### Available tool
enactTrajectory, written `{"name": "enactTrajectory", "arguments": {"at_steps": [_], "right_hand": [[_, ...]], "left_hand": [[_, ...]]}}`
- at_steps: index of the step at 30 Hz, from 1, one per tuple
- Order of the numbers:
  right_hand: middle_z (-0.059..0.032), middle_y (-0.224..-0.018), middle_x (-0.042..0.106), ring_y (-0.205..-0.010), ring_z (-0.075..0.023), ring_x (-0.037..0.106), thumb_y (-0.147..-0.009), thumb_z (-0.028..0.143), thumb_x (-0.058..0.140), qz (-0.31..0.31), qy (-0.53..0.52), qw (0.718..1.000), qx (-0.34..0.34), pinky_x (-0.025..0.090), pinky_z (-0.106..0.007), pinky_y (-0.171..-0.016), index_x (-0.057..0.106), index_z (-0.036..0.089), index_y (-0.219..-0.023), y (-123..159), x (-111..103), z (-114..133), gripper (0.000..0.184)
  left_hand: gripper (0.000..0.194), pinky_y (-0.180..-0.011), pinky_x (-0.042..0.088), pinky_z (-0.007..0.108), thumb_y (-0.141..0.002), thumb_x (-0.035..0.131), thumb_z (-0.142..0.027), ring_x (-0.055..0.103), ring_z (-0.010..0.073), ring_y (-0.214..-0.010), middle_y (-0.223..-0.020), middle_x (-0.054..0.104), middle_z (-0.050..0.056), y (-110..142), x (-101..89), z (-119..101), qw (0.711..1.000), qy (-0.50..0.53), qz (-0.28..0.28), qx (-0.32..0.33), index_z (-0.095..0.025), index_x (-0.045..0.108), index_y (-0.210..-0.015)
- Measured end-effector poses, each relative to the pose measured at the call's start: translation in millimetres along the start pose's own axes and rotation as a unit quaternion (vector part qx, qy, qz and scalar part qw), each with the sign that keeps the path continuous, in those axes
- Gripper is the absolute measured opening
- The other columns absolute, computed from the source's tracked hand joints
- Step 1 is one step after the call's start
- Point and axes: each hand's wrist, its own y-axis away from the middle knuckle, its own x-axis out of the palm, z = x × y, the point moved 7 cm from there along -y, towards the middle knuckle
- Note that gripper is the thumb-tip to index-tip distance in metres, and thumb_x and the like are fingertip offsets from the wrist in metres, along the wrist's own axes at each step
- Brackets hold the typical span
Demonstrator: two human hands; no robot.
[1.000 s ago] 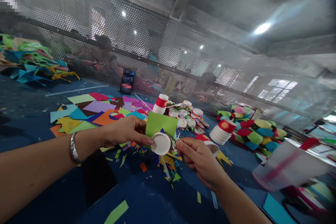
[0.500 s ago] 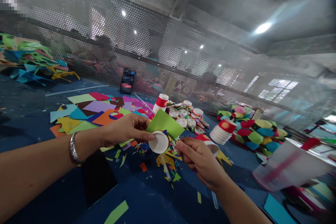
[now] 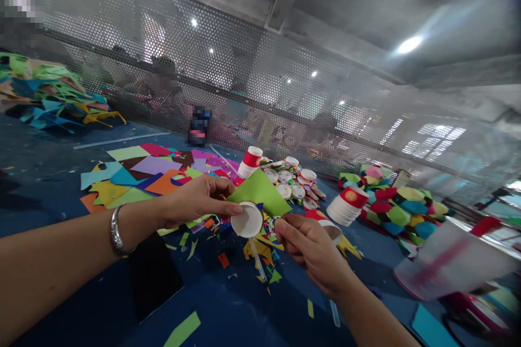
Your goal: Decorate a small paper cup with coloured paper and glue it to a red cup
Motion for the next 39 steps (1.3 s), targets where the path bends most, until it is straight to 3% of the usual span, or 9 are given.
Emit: {"name": "enactTrajectory", "arguments": {"at_steps": [11, 16, 20, 26, 39], "right_hand": [[0.0107, -0.055, 0.024, -0.049, -0.0068, 0.013, -0.09, 0.058, 0.067, -0.002, 0.002, 1.0, -0.005, 0.007, -0.026, -0.044, 0.055, 0.019, -0.071, 1, 0, 1, 0.045], [0.0104, -0.056, 0.023, -0.05, -0.0071, 0.013, -0.09, 0.058, 0.067, 0.001, 0.011, 1.0, -0.009, 0.007, -0.027, -0.045, 0.055, 0.019, -0.071, 2, 1, 2, 0.045], [0.0103, -0.056, 0.024, -0.05, -0.007, 0.014, -0.091, 0.058, 0.066, 0.0, 0.023, 1.0, -0.012, 0.008, -0.026, -0.044, 0.055, 0.018, -0.072, 2, 1, 2, 0.045], [0.0104, -0.056, 0.025, -0.05, -0.007, 0.014, -0.09, 0.06, 0.066, 0.001, 0.033, 0.999, -0.012, 0.009, -0.025, -0.044, 0.057, 0.018, -0.073, 1, 1, 2, 0.046], [0.0095, -0.056, 0.028, -0.05, -0.0077, 0.015, -0.087, 0.064, 0.065, -0.002, 0.066, 0.998, -0.006, 0.01, -0.025, -0.044, 0.056, 0.02, -0.071, 1, 2, 3, 0.048]], "left_hand": [[0.031, -0.075, 0.044, 0.028, -0.073, 0.082, -0.042, 0.058, 0.0139, -0.079, -0.083, 0.065, 0.0, -3, -1.2, -2, 1.0, -0.008, -0.012, 0.013, -0.017, 0.067, -0.083], [0.034, -0.06, 0.032, 0.025, -0.072, 0.082, -0.046, 0.047, 0.0109, -0.065, -0.069, 0.054, -0.004, -2, -2.6, -4, 0.998, -0.051, -0.017, 0.03, -0.018, 0.063, -0.077], [0.037, -0.057, 0.027, 0.027, -0.073, 0.08, -0.05, 0.042, 0.0107, -0.061, -0.066, 0.049, -0.005, -2, -1.0, -8, 0.996, -0.076, -0.008, 0.036, -0.018, 0.062, -0.078], [0.033, -0.057, 0.026, 0.026, -0.074, 0.08, -0.046, 0.039, 0.0102, -0.061, -0.064, 0.046, -0.005, -1, -0.4, -11, 0.995, -0.083, -0.003, 0.046, -0.017, 0.062, -0.075], [0.031, -0.059, 0.03, 0.025, -0.077, 0.079, -0.047, 0.044, 0.0107, -0.065, -0.07, 0.055, -0.003, -1, -0.1, -6, 0.996, -0.078, 0.016, 0.027, -0.018, 0.067, -0.08]]}}
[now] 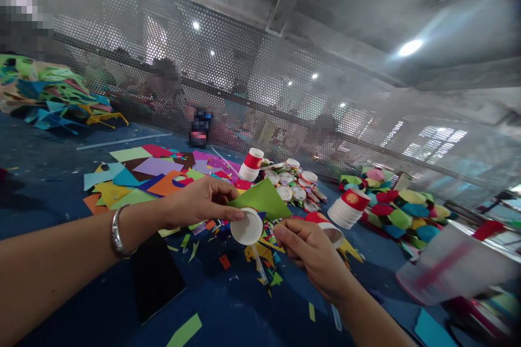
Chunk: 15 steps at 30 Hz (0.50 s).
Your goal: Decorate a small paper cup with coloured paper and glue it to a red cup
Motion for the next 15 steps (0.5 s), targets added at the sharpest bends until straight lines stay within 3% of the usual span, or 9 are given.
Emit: {"name": "enactTrajectory", "arguments": {"at_steps": [6, 15], "right_hand": [[0.0083, -0.058, 0.029, -0.051, -0.0083, 0.018, -0.087, 0.065, 0.065, 0.003, 0.02, 1.0, 0.003, 0.01, -0.025, -0.044, 0.056, 0.019, -0.071, 0.8, 0.3, -0.8, 0.049], [0.009, -0.058, 0.027, -0.051, -0.008, 0.016, -0.087, 0.064, 0.066, -0.003, 0.003, 1.0, 0.009, 0.009, -0.025, -0.044, 0.054, 0.019, -0.071, 0.5, 1.4, -1.1, 0.049]], "left_hand": [[0.023, -0.058, 0.029, 0.025, -0.078, 0.078, -0.041, 0.044, 0.0098, -0.063, -0.069, 0.058, -0.004, 1.1, 8.0, -1.9, 0.999, 0.028, 0.034, 0.0, -0.02, 0.07, -0.082], [0.027, -0.061, 0.032, 0.026, -0.078, 0.079, -0.044, 0.049, 0.0113, -0.066, -0.074, 0.063, -0.002, 0.0, 8.8, -1.6, 0.999, 0.042, 0.023, 0.003, -0.019, 0.07, -0.083]]}}
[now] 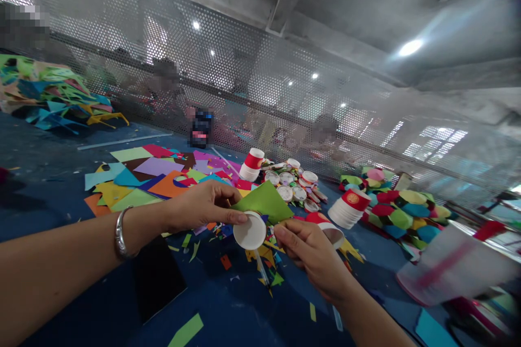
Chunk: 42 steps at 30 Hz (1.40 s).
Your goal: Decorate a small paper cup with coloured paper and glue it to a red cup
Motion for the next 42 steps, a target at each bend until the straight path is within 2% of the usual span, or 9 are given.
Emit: {"name": "enactTrajectory", "arguments": {"at_steps": [11, 15, 19, 23, 27, 34, 42], "right_hand": [[0.0095, -0.057, 0.027, -0.051, -0.0075, 0.014, -0.089, 0.06, 0.067, -0.001, -0.018, 1.0, -0.005, 0.009, -0.025, -0.044, 0.053, 0.02, -0.07, -1, 1, -2, 0.047], [0.0099, -0.057, 0.026, -0.05, -0.0071, 0.015, -0.09, 0.059, 0.066, -0.001, -0.029, 1.0, -0.008, 0.009, -0.025, -0.044, 0.053, 0.019, -0.07, 0, 1, -1, 0.047], [0.0095, -0.057, 0.027, -0.05, -0.0069, 0.015, -0.089, 0.058, 0.068, -0.019, -0.039, 0.999, -0.013, 0.008, -0.025, -0.044, 0.057, 0.018, -0.071, 0, -1, 0, 0.045], [0.0098, -0.057, 0.026, -0.05, -0.0067, 0.015, -0.089, 0.058, 0.068, -0.026, -0.055, 0.998, -0.018, 0.009, -0.025, -0.044, 0.058, 0.018, -0.073, -3, -3, -2, 0.044], [0.011, -0.055, 0.023, -0.049, -0.0059, 0.013, -0.087, 0.059, 0.069, -0.029, -0.073, 0.997, -0.014, 0.008, -0.024, -0.043, 0.056, 0.018, -0.072, -2, -4, -2, 0.046], [0.0118, -0.053, 0.021, -0.047, -0.0053, 0.012, -0.087, 0.059, 0.07, -0.022, -0.085, 0.996, -0.013, 0.008, -0.023, -0.042, 0.057, 0.018, -0.072, -3, -2, -1, 0.046], [0.0116, -0.055, 0.022, -0.048, -0.0055, 0.012, -0.086, 0.059, 0.071, -0.012, -0.089, 0.996, -0.008, 0.007, -0.023, -0.042, 0.056, 0.018, -0.072, -2, -1, -2, 0.046]], "left_hand": [[0.032, -0.063, 0.035, 0.026, -0.077, 0.081, -0.046, 0.052, 0.0112, -0.068, -0.073, 0.061, -0.003, -2, 1.0, 8, 1.0, 0.012, -0.002, 0.001, -0.018, 0.068, -0.085], [0.027, -0.073, 0.041, 0.026, -0.08, 0.08, -0.044, 0.059, 0.0131, -0.08, -0.088, 0.068, -0.001, 0, 5.9, 11, 0.998, 0.05, 0.024, -0.013, -0.021, 0.071, -0.093], [0.036, -0.082, 0.045, 0.031, -0.075, 0.084, -0.042, 0.064, 0.0188, -0.092, -0.104, 0.073, 0.005, 1, 11.7, 18, 0.997, 0.034, 0.065, -0.03, -0.022, 0.074, -0.102], [0.038, -0.087, 0.047, 0.033, -0.073, 0.086, -0.038, 0.066, 0.0201, -0.096, -0.105, 0.075, 0.006, 0, 8.4, 19, 0.996, 0.068, 0.045, -0.037, -0.021, 0.075, -0.106], [0.041, -0.088, 0.047, 0.032, -0.071, 0.087, -0.036, 0.067, 0.0197, -0.095, -0.101, 0.077, 0.004, -1, 3.7, 16, 0.997, 0.071, 0.016, -0.035, -0.022, 0.076, -0.109], [0.032, -0.078, 0.046, 0.028, -0.071, 0.087, -0.04, 0.067, 0.0171, -0.085, -0.096, 0.079, 0.004, 0, 3.1, 20, 0.998, 0.04, 0.002, -0.04, -0.021, 0.079, -0.096], [0.023, -0.075, 0.045, 0.024, -0.074, 0.085, -0.036, 0.065, 0.0132, -0.081, -0.092, 0.078, 0.002, 1, 3.5, 18, 0.997, 0.06, 0.026, -0.048, -0.024, 0.081, -0.093]]}}
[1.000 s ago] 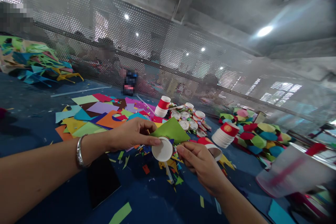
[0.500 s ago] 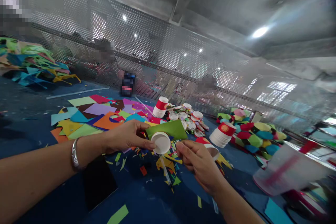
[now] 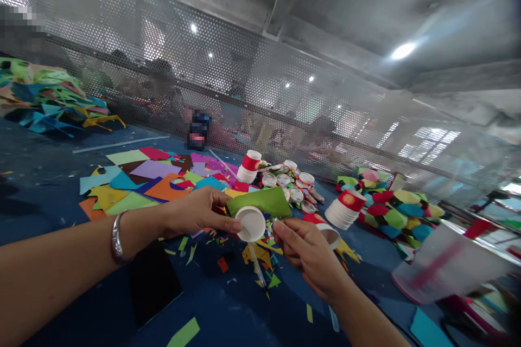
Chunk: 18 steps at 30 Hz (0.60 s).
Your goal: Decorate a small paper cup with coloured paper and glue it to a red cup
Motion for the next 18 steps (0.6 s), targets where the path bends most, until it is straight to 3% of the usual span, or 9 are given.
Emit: {"name": "enactTrajectory", "arguments": {"at_steps": [9, 18], "right_hand": [[0.0114, -0.054, 0.023, -0.049, -0.006, 0.013, -0.089, 0.057, 0.069, 0.004, 0.017, 1.0, -0.003, 0.008, -0.023, -0.043, 0.058, 0.018, -0.073, -0.3, -1.1, -2.3, 0.044], [0.0111, -0.054, 0.024, -0.048, -0.0059, 0.014, -0.089, 0.058, 0.068, 0.007, 0.015, 1.0, -0.014, 0.008, -0.023, -0.042, 0.056, 0.018, -0.071, 0.2, -1.0, 0.5, 0.046]], "left_hand": [[0.014, -0.073, 0.043, 0.024, -0.076, 0.082, -0.034, 0.06, 0.0114, -0.074, -0.082, 0.075, 0.001, 1.1, 4.1, -3.1, 0.999, -0.025, 0.022, 0.001, -0.023, 0.081, -0.085], [0.019, -0.075, 0.048, 0.026, -0.076, 0.082, -0.037, 0.062, 0.0128, -0.075, -0.082, 0.074, 0.001, 1.0, 4.1, -2.6, 1.0, -0.011, 0.018, -0.003, -0.022, 0.08, -0.087]]}}
